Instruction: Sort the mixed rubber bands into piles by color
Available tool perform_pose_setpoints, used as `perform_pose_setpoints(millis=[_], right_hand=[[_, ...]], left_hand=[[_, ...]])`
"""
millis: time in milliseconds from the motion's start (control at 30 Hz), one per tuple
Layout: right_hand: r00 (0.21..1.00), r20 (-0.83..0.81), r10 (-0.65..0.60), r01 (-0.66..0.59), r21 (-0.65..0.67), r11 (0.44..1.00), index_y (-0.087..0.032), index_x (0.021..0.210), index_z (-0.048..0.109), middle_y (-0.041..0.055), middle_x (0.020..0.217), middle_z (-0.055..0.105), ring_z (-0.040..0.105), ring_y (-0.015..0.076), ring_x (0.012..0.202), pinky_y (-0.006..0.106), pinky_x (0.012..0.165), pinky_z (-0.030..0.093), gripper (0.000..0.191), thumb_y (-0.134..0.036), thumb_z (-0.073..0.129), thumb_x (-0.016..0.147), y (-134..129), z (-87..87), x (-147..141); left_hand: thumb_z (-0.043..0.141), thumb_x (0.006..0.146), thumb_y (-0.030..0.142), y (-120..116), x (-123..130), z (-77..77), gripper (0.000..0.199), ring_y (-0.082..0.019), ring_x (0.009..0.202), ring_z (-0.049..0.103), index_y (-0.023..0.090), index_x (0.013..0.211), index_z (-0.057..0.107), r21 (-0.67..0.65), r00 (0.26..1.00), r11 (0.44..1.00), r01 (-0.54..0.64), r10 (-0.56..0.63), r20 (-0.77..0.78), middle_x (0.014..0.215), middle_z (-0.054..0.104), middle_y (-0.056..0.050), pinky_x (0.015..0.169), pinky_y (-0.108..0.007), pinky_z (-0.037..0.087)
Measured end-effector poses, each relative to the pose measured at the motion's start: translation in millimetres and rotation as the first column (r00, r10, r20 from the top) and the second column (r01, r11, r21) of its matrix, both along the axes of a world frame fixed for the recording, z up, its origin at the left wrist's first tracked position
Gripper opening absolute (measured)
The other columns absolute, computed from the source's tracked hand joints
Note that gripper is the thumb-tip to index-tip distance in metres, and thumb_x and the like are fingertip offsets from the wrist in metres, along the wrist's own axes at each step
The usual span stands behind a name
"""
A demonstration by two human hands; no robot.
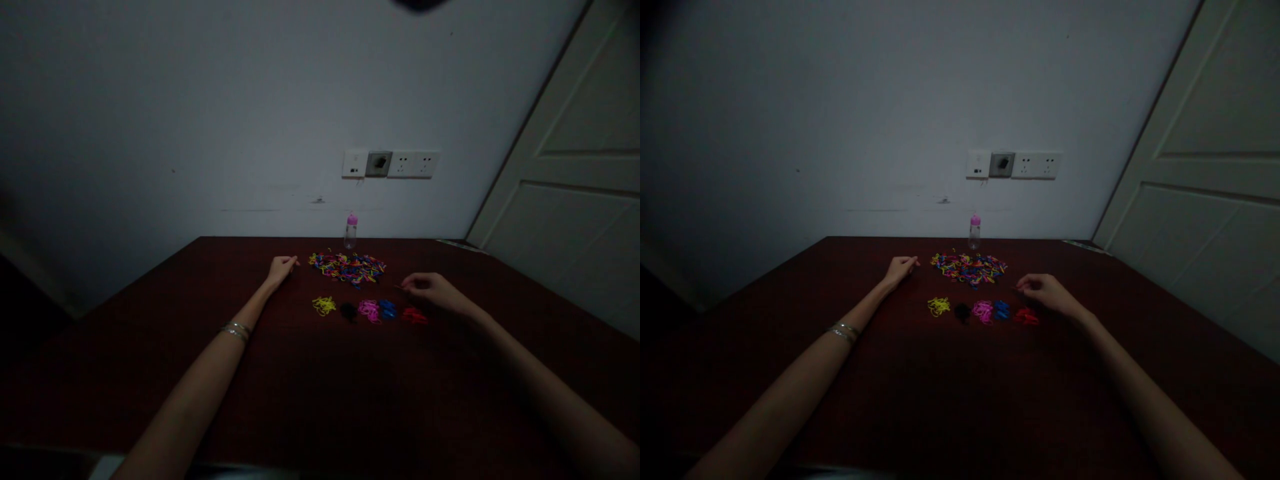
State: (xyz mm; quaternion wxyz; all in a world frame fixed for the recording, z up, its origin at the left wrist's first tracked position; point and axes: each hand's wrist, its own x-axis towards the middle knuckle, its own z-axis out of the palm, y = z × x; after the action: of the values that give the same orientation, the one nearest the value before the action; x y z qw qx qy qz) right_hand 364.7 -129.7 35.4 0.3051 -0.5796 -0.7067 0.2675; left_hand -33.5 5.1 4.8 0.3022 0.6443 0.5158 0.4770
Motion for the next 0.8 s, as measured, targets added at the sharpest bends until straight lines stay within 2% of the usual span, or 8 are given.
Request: perform_pose_setpoints(millis=[133, 267, 433, 567, 700, 800], right_hand=[[0.995, -0.086, 0.045, -0.057, -0.137, 0.989, -0.016, 0.081, 0.066, 0.0039, 0.070, 0.064, 0.055, 0.0136, 0.058, 0.025, 0.053, 0.043, 0.033, -0.045, 0.065, 0.064, -17.8, 6.0, 10.6], [0.991, -0.032, 0.129, -0.132, -0.209, 0.969, -0.018, 0.082, 0.067, 0.0032, 0.071, 0.065, 0.057, 0.0147, 0.064, 0.025, 0.057, 0.044, 0.035, -0.048, 0.066, 0.063, -22.1, 6.5, 18.2], [0.997, -0.004, 0.073, -0.072, -0.180, 0.981, -0.018, 0.082, 0.068, 0.0044, 0.077, 0.067, 0.058, 0.0151, 0.067, 0.026, 0.060, 0.044, 0.036, -0.051, 0.062, 0.066, -13.6, -3.3, 29.5], [0.999, -0.021, -0.036, 0.032, -0.151, 0.988, -0.017, 0.086, 0.067, 0.0066, 0.079, 0.067, 0.057, 0.0147, 0.063, 0.025, 0.054, 0.043, 0.038, -0.051, 0.059, 0.069, -9.1, -12.0, 36.3], [0.997, -0.015, -0.082, 0.079, -0.129, 0.988, -0.017, 0.086, 0.067, 0.0061, 0.075, 0.067, 0.057, 0.0150, 0.061, 0.025, 0.052, 0.043, 0.037, -0.048, 0.058, 0.069, -8.2, -17.2, 35.6], [0.997, 0.002, -0.075, 0.075, -0.087, 0.993, -0.017, 0.084, 0.067, 0.0061, 0.078, 0.068, 0.060, 0.0177, 0.068, 0.028, 0.061, 0.046, 0.034, -0.046, 0.058, 0.068, -6.3, -20.9, 34.4]], left_hand=[[0.052, 0.069, 0.051, 1.2, -0.5, -0.6, 0.042, -0.008, 0.042, 0.036, 0.011, 0.064, 0.067, 0.015, 1.000, 1.000, 0.003, -0.002, -0.029, 0.042, 0.042, 0.003, 0.046, -0.022, 0.025], [0.052, 0.069, 0.052, 2.3, -0.9, -1.3, 0.043, -0.008, 0.042, 0.035, 0.012, 0.065, 0.067, 0.008, 1.000, 1.000, 0.007, -0.007, -0.023, 0.041, 0.041, 0.003, 0.046, -0.022, 0.025], [0.051, 0.070, 0.048, -0.4, 0.7, 1.0, 0.040, -0.009, 0.042, 0.036, 0.012, 0.064, 0.067, 0.008, 0.999, 1.000, -0.009, 0.009, -0.031, 0.041, 0.042, 0.003, 0.047, -0.022, 0.026], [0.052, 0.071, 0.040, -6.8, 10.3, 8.6, 0.033, -0.012, 0.052, 0.047, 0.012, 0.062, 0.068, 0.125, 0.984, 0.992, 0.013, 0.010, -0.180, 0.050, 0.055, -0.001, 0.053, -0.023, 0.031], [0.053, 0.073, 0.035, -16.1, 30.1, 20.3, 0.029, -0.013, 0.058, 0.051, 0.012, 0.069, 0.070, 0.203, 0.932, 0.964, 0.169, -0.089, -0.352, 0.061, 0.062, -0.003, 0.057, -0.023, 0.033], [0.054, 0.073, 0.031, -25.3, 45.2, 27.0, 0.024, -0.014, 0.060, 0.053, 0.015, 0.077, 0.071, 0.189, 0.843, 0.944, 0.270, -0.137, -0.520, 0.067, 0.064, -0.004, 0.056, -0.022, 0.034]])
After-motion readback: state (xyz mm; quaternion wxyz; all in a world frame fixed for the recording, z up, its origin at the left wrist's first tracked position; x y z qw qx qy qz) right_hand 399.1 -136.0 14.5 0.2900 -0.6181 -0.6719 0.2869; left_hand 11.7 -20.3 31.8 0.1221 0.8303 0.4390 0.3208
